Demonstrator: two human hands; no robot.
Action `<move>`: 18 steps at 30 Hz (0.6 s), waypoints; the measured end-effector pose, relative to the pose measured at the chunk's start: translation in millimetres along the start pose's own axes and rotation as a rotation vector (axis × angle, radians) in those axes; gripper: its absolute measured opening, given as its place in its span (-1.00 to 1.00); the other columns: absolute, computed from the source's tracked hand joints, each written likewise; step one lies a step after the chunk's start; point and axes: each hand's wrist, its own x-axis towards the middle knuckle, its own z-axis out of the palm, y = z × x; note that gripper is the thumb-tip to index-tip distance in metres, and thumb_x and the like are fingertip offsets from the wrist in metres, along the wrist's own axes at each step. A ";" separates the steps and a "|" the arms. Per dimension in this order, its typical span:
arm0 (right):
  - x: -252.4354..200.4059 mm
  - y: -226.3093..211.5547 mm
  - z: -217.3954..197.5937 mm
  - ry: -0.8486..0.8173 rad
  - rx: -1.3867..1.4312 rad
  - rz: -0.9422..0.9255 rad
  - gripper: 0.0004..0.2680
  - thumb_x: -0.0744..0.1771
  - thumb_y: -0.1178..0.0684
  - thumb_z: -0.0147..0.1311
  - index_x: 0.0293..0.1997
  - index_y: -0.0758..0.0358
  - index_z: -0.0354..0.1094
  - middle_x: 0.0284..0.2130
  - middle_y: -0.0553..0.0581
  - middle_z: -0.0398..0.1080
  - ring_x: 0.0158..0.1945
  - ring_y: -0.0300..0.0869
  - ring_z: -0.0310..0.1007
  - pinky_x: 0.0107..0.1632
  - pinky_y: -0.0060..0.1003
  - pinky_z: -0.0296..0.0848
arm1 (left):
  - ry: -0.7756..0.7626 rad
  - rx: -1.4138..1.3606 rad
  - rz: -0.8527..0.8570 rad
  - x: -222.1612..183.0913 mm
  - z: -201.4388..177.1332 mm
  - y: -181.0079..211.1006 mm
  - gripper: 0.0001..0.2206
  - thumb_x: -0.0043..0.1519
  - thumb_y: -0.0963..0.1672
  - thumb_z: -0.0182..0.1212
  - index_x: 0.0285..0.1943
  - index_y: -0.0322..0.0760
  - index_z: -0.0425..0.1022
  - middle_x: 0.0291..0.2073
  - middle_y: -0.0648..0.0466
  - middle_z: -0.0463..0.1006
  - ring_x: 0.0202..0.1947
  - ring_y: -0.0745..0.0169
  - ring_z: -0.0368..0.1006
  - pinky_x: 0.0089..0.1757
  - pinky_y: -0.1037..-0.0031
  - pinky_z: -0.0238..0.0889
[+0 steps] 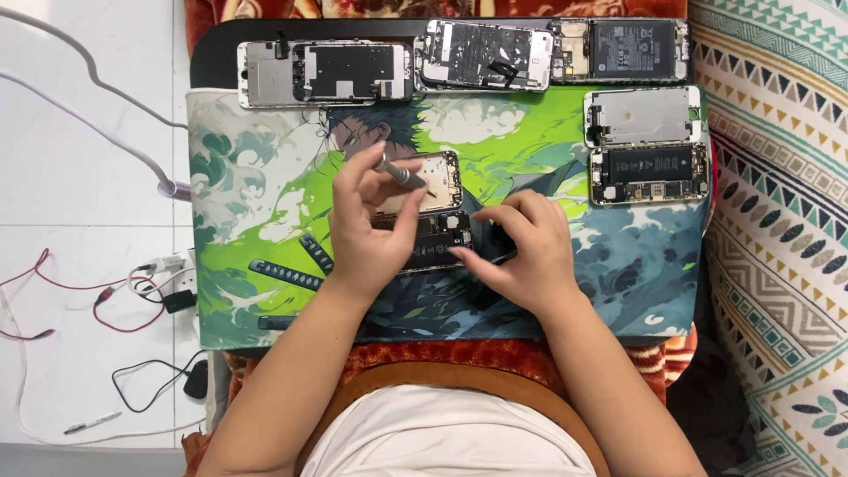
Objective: Repairing internal components of a mobile phone using a small tool and hands
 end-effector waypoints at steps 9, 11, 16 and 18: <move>-4.2 17.2 19.2 0.082 0.234 -0.094 -0.91 0.26 0.12 0.39 -0.25 0.04 0.60 -0.46 -0.05 0.36 -0.40 -0.09 0.41 -0.26 -0.24 0.39 | -0.060 -0.228 -0.012 -19.6 16.4 9.1 -0.48 0.21 -0.30 0.36 0.31 -0.44 0.20 -0.03 -0.20 0.65 -0.19 -0.12 0.69 -0.14 0.25 0.59; -0.5 10.3 16.1 0.064 0.260 -0.094 -0.92 0.27 0.17 0.36 -0.24 0.09 0.61 -0.47 -0.05 0.37 -0.42 -0.11 0.39 -0.28 -0.24 0.38 | -0.040 -0.178 -0.014 -18.4 16.2 12.1 -0.51 0.21 -0.27 0.38 0.29 -0.40 0.25 -0.04 -0.14 0.66 -0.19 -0.04 0.69 -0.15 0.33 0.59; 1.4 4.5 13.8 0.021 0.174 -0.137 -0.95 0.30 0.22 0.29 -0.26 0.18 0.53 -0.46 -0.01 0.39 -0.42 -0.07 0.40 -0.25 -0.21 0.29 | -0.021 -0.150 0.059 -17.4 15.6 15.3 -0.55 0.21 -0.28 0.37 0.29 -0.39 0.36 -0.05 -0.10 0.67 -0.16 -0.04 0.68 -0.17 0.33 0.60; 1.3 2.8 12.6 0.015 0.095 -0.180 -0.94 0.31 0.21 0.26 -0.26 0.19 0.46 -0.42 -0.01 0.38 -0.39 -0.05 0.40 -0.24 -0.21 0.26 | -0.077 -0.058 0.213 -16.5 12.4 14.4 -0.55 0.23 -0.29 0.35 0.32 -0.33 0.38 -0.04 -0.13 0.65 -0.20 -0.11 0.67 -0.19 0.25 0.61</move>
